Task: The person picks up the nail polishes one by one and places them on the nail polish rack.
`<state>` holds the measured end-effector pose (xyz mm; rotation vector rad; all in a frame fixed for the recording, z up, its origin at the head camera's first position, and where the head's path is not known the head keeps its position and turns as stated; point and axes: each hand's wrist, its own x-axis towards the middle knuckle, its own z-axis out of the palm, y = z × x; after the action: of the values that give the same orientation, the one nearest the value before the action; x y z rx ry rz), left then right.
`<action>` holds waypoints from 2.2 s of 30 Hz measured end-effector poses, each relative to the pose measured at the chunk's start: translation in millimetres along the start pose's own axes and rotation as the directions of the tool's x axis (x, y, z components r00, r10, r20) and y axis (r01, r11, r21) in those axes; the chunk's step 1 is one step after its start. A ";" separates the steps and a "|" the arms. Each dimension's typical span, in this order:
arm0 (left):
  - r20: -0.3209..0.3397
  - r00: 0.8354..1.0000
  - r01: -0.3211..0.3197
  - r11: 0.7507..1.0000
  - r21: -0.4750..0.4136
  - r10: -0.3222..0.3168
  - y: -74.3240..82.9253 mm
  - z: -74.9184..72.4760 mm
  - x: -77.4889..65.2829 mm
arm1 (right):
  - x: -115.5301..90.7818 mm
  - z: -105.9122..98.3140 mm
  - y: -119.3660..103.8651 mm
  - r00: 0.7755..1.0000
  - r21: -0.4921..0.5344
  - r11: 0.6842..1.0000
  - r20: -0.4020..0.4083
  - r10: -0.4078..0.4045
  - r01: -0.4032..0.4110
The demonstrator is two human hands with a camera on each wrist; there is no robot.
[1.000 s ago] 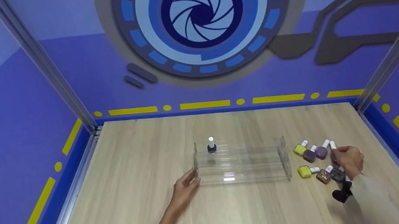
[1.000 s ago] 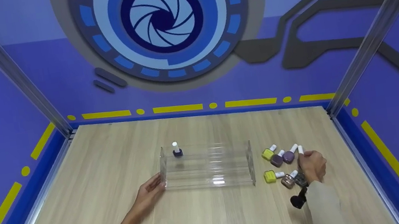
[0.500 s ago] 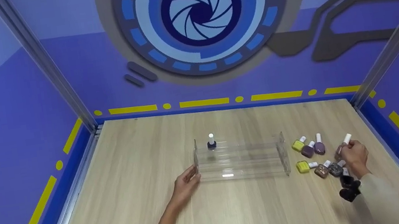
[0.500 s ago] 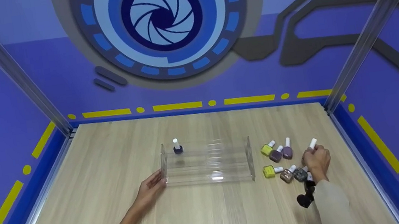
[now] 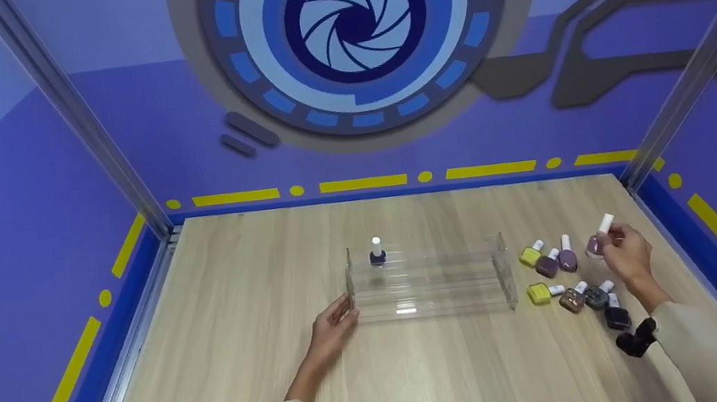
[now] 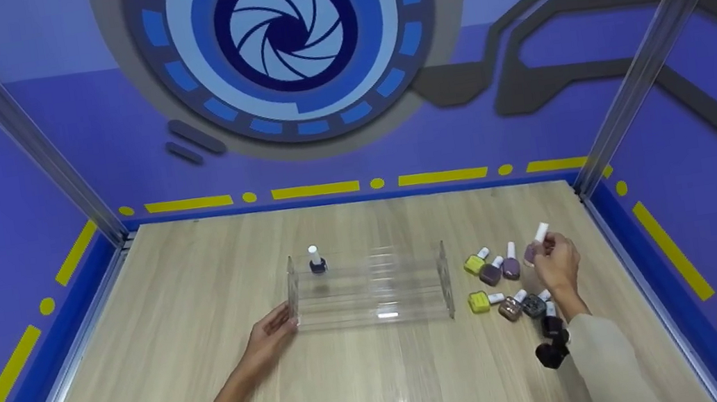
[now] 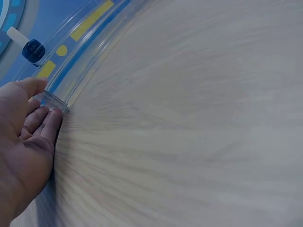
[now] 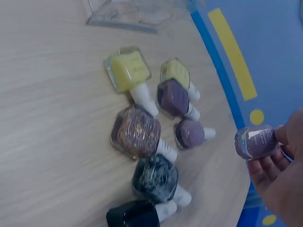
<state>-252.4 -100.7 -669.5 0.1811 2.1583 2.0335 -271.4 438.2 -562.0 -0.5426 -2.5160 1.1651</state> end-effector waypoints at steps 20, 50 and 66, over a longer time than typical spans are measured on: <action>-0.019 1.000 -0.017 0.999 0.033 0.017 -1.1 -2.1 -4.5 | -38.8 57.3 -73.0 0.955 0.121 0.966 0.167 -0.246 0.228; -0.013 0.999 -0.031 1.000 0.005 0.031 3.4 1.0 -1.9 | -76.1 117.2 -107.9 0.885 0.332 0.908 0.297 -0.358 0.255; -0.025 1.000 0.004 1.000 -0.014 -0.004 4.6 -1.8 -3.1 | -98.4 166.0 -133.7 0.834 0.358 0.886 0.358 -0.420 0.293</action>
<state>-249.8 -102.8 -664.6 0.1498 2.1564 2.0594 -284.0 204.0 -573.0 0.2958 -2.5486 1.5891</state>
